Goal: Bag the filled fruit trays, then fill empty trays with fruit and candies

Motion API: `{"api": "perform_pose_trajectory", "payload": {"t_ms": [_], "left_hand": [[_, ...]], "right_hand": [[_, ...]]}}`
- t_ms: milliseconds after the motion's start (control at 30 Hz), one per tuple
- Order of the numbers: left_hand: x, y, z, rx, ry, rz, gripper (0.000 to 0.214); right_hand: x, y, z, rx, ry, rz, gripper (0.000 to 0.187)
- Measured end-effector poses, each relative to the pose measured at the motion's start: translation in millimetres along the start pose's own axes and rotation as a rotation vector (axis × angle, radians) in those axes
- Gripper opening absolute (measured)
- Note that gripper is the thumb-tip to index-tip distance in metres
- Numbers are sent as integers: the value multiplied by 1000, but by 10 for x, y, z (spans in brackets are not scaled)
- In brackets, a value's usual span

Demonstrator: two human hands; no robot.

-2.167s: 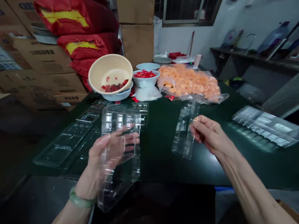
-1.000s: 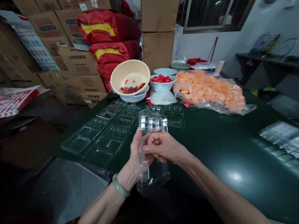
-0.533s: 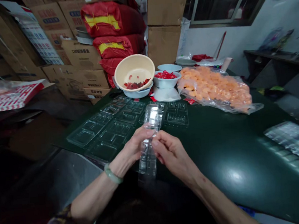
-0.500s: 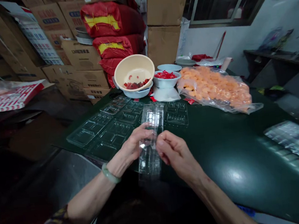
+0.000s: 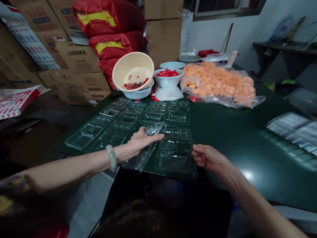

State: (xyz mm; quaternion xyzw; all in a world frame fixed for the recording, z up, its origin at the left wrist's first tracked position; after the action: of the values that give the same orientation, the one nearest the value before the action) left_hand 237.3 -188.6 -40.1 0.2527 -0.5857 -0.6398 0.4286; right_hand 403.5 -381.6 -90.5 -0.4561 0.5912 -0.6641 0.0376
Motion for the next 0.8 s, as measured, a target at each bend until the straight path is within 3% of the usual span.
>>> {"api": "perform_pose_trajectory", "payload": {"t_ms": [100,233,267,333,400,467,533,600,700,800], "left_hand": [[-60,-40,-187,-527,227,-24,104],[-89,-25,-311,-680,125,-101,115],[-87,2,-306,-666,104,-107,115],[-63,80,-252,-602,88,-137,112],[7,152,-132,-535,52,-240,100],[132,163,47,-538,-89,-428,85],[283,77,258,-629,-312,-619,75],[399,-90,457,-767,-467,-717,66],[435,-333,623,-982,-431,-854,42],[360,-423,622,-1139,-304,-926,34]], "right_hand": [[-67,-36,30,74,79,-15,23],[75,-20,63,177,285,86,13],[153,3,59,225,365,207,14],[344,76,14,414,455,624,31],[533,207,-85,727,351,1101,46],[657,382,-185,1036,149,1358,48],[701,530,-238,1246,86,1422,38],[688,612,-244,1349,180,1418,26],[621,622,-215,1380,356,1382,21],[530,554,-242,1359,403,1376,20]]}}
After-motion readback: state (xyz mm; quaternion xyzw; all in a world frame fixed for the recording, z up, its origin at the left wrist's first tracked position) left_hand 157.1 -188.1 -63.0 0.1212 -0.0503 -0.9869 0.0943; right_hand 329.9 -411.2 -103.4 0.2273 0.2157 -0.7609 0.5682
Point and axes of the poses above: each hand's wrist, its own x-axis away from the middle knuckle, its own z-axis out of the back of the hand, y = z × x, the point moved 1 cm from there along -x, towards the middle knuckle, and after that the axes turned 11 degrees about y, right-handed, at the moved point
